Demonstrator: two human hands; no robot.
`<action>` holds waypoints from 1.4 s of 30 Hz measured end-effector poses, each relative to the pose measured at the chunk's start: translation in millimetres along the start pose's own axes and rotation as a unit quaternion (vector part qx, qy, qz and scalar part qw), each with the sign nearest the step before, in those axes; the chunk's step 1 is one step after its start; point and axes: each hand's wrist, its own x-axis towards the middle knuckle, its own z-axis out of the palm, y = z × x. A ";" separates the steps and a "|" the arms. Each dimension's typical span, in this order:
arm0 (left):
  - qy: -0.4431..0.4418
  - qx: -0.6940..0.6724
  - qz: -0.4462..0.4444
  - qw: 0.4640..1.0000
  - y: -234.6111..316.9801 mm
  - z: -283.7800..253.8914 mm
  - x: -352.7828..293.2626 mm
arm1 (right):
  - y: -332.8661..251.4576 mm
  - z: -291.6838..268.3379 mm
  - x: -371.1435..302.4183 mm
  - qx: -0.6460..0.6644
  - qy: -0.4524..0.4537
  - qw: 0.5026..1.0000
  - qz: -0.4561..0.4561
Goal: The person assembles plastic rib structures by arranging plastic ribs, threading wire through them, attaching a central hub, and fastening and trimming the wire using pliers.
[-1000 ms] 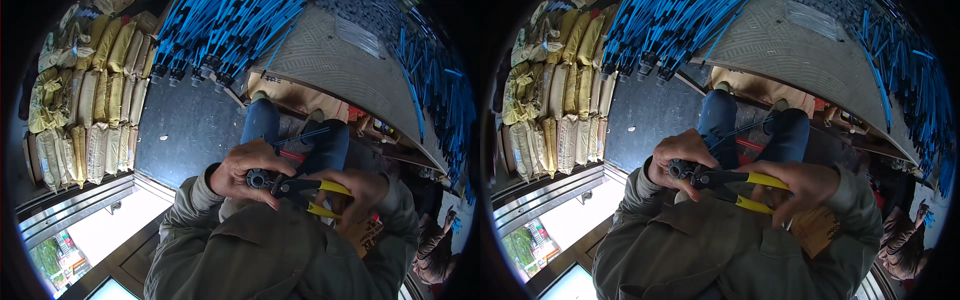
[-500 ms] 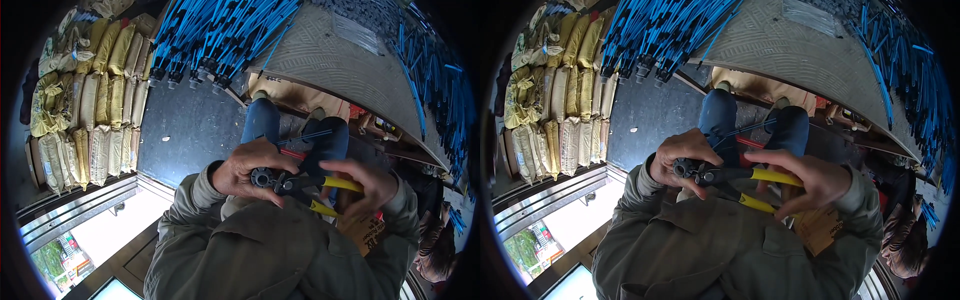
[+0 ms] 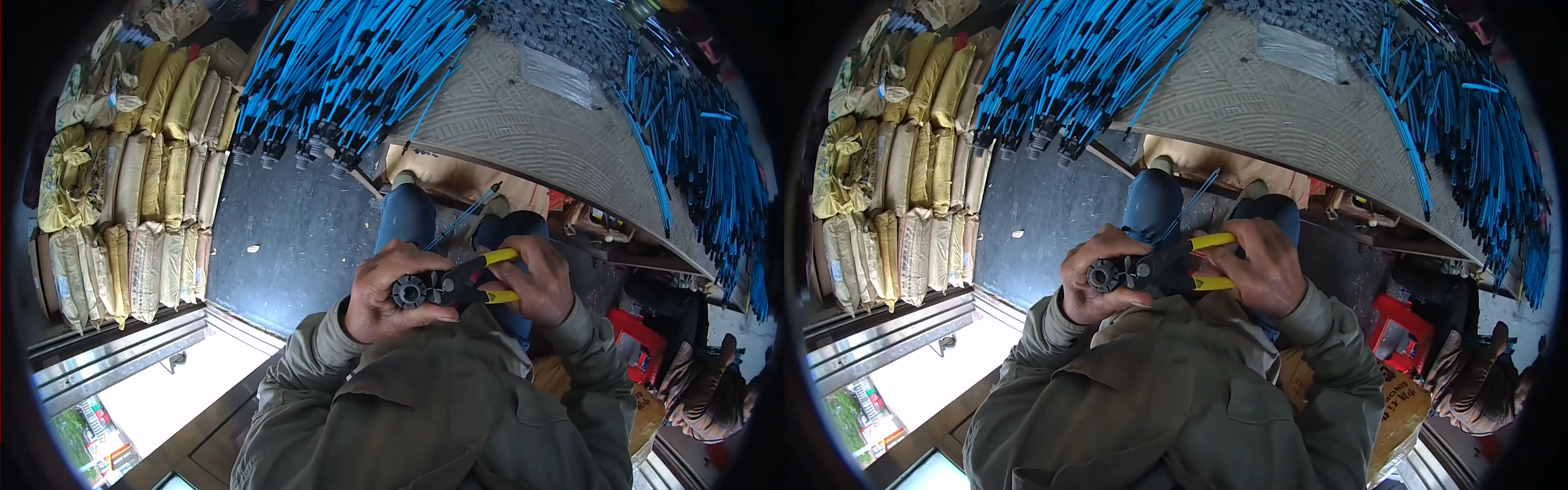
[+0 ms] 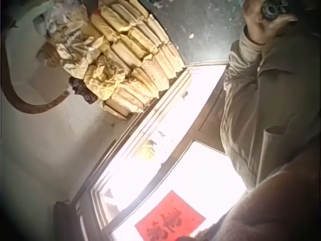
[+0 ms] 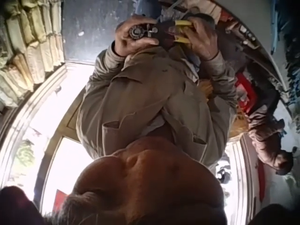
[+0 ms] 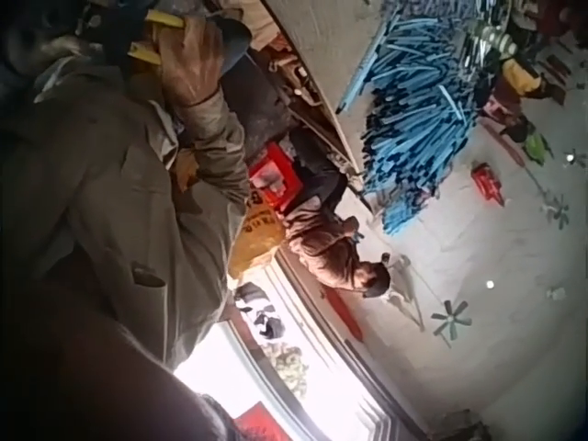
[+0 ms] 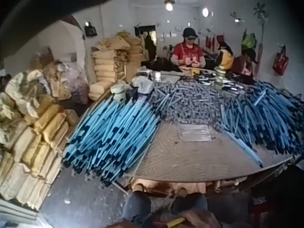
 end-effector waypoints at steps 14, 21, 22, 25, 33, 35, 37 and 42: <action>-0.041 -0.007 -0.014 0.999 -1.3 -4.5 -4.2 | -9.3 50.3 -22.8 0.184 0.015 0.979 0.091; -0.087 -0.215 -0.033 0.972 0.2 -5.9 0.7 | -18.3 94.4 -13.9 0.527 0.075 0.824 0.196; -0.100 -0.252 -0.013 0.962 -0.8 -7.8 -1.5 | -20.8 95.6 -16.1 0.579 0.060 0.782 0.224; -0.091 -0.266 -0.028 0.959 -0.3 6.4 -9.5 | -32.7 95.4 -16.9 0.647 0.058 0.716 0.254; -0.036 -0.460 0.052 0.886 -13.0 -95.8 -33.0 | -14.6 88.0 -38.4 0.502 0.024 0.854 0.133; 0.047 -0.423 0.067 0.902 -50.0 -137.3 -85.7 | -15.9 100.3 -44.2 0.515 0.033 0.844 0.145; 0.187 -0.185 -0.117 0.958 -88.2 -143.1 -151.2 | -15.6 112.7 -51.2 0.539 0.047 0.825 0.164; -0.011 0.096 -0.115 0.989 -91.5 -54.7 -169.9 | -36.7 97.6 -28.2 0.568 0.036 0.800 0.193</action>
